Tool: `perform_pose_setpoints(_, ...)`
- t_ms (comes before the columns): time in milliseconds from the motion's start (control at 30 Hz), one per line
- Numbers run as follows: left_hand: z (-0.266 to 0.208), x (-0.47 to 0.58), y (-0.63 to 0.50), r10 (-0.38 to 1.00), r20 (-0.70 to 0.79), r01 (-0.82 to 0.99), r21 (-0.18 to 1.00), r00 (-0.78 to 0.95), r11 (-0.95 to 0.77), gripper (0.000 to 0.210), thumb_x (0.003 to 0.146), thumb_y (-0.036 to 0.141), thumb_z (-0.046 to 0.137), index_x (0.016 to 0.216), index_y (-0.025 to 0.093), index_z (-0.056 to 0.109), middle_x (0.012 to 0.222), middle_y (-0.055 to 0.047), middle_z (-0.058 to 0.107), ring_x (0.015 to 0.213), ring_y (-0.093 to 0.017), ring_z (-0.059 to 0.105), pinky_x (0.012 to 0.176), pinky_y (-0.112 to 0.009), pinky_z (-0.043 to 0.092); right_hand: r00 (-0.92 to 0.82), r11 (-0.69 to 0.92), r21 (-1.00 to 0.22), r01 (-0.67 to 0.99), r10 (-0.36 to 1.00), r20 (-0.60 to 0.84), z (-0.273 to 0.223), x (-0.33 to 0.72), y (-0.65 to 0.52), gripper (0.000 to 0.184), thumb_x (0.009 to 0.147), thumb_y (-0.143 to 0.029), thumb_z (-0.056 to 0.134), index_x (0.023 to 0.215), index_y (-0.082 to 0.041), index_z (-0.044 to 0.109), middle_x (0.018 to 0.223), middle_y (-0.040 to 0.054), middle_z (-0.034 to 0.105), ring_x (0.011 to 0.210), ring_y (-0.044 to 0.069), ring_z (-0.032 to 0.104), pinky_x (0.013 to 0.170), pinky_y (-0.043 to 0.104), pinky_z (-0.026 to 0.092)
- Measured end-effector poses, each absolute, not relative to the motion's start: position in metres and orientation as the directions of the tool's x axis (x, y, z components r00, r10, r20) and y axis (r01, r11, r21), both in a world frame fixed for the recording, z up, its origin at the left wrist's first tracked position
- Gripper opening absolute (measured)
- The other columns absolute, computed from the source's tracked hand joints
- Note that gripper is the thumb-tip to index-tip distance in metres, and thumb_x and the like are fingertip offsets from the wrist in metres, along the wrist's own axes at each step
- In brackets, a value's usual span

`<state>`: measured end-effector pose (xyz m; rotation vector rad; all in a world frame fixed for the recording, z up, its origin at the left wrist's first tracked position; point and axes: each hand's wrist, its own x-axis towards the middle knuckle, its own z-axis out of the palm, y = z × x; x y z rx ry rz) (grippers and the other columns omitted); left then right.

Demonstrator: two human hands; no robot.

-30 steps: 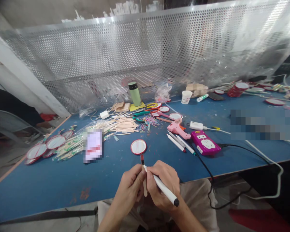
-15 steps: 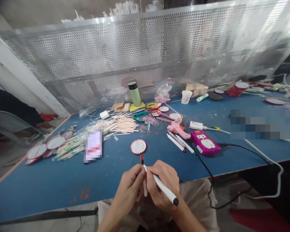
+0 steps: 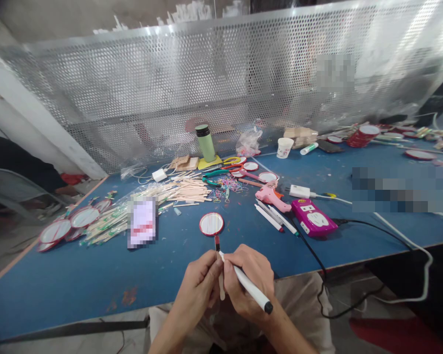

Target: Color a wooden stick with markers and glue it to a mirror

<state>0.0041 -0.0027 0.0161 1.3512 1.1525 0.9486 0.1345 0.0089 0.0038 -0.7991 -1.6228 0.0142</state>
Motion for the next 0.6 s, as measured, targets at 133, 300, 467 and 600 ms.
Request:
perform_pose_setpoints(133, 0.0144, 0.0039, -0.0024, 0.977, -0.051, 0.126, 0.992, 0.205, 0.025, 0.041, 0.095, 0.054, 0.045, 0.067, 0.024, 0.042, 0.043, 0.01, 0.038, 0.036, -0.009, 0.032, 0.041, -0.021, 0.027, 0.0, 0.758, -0.436, 0.485, 0.499, 0.867, 0.0033, 0.1339, 0.009, 0.016, 0.089, -0.007, 0.054, 0.086, -0.02, 0.062, 0.064, -0.0002, 0.066, 0.055, 0.014, 0.064, 0.054, 0.025, 0.051)
perform_pose_setpoints(300, 0.0111, 0.0034, -0.0021, 0.979, -0.047, 0.135, 0.991, 0.199, 0.021, 0.041, 0.095, 0.054, 0.046, 0.068, 0.023, 0.043, 0.043, 0.009, 0.039, 0.038, -0.009, 0.035, 0.042, -0.021, 0.028, -0.003, 0.764, -0.44, 0.473, 0.5, 0.866, 0.003, 0.1345, 0.009, 0.016, 0.089, -0.006, 0.054, 0.086, -0.02, 0.062, 0.063, -0.0001, 0.065, 0.055, 0.014, 0.063, 0.054, 0.024, 0.051)
perform_pose_setpoints(467, 0.0115, 0.0032, -0.0025, 0.979, -0.05, 0.13, 0.991, 0.2, 0.024, 0.039, 0.096, 0.052, 0.045, 0.071, 0.022, 0.047, 0.047, 0.008, 0.045, 0.038, -0.009, 0.034, 0.043, -0.021, 0.029, 0.01, 0.758, -0.444, 0.478, 0.5, 0.866, 0.005, 0.1354, 0.0079, 0.016, 0.088, -0.005, 0.054, 0.087, -0.019, 0.062, 0.063, 0.0004, 0.066, 0.056, 0.014, 0.065, 0.054, 0.023, 0.052)
perform_pose_setpoints(600, 0.014, 0.0033, -0.0028, 0.979, -0.046, 0.122, 0.992, 0.198, 0.022, 0.039, 0.096, 0.051, 0.045, 0.07, 0.022, 0.046, 0.047, 0.007, 0.044, 0.04, -0.009, 0.037, 0.044, -0.021, 0.031, 0.012, 0.757, -0.445, 0.479, 0.501, 0.865, 0.0073, 0.1345, 0.0083, 0.017, 0.088, -0.006, 0.054, 0.085, -0.02, 0.062, 0.062, 0.0001, 0.066, 0.054, 0.014, 0.065, 0.053, 0.023, 0.052)
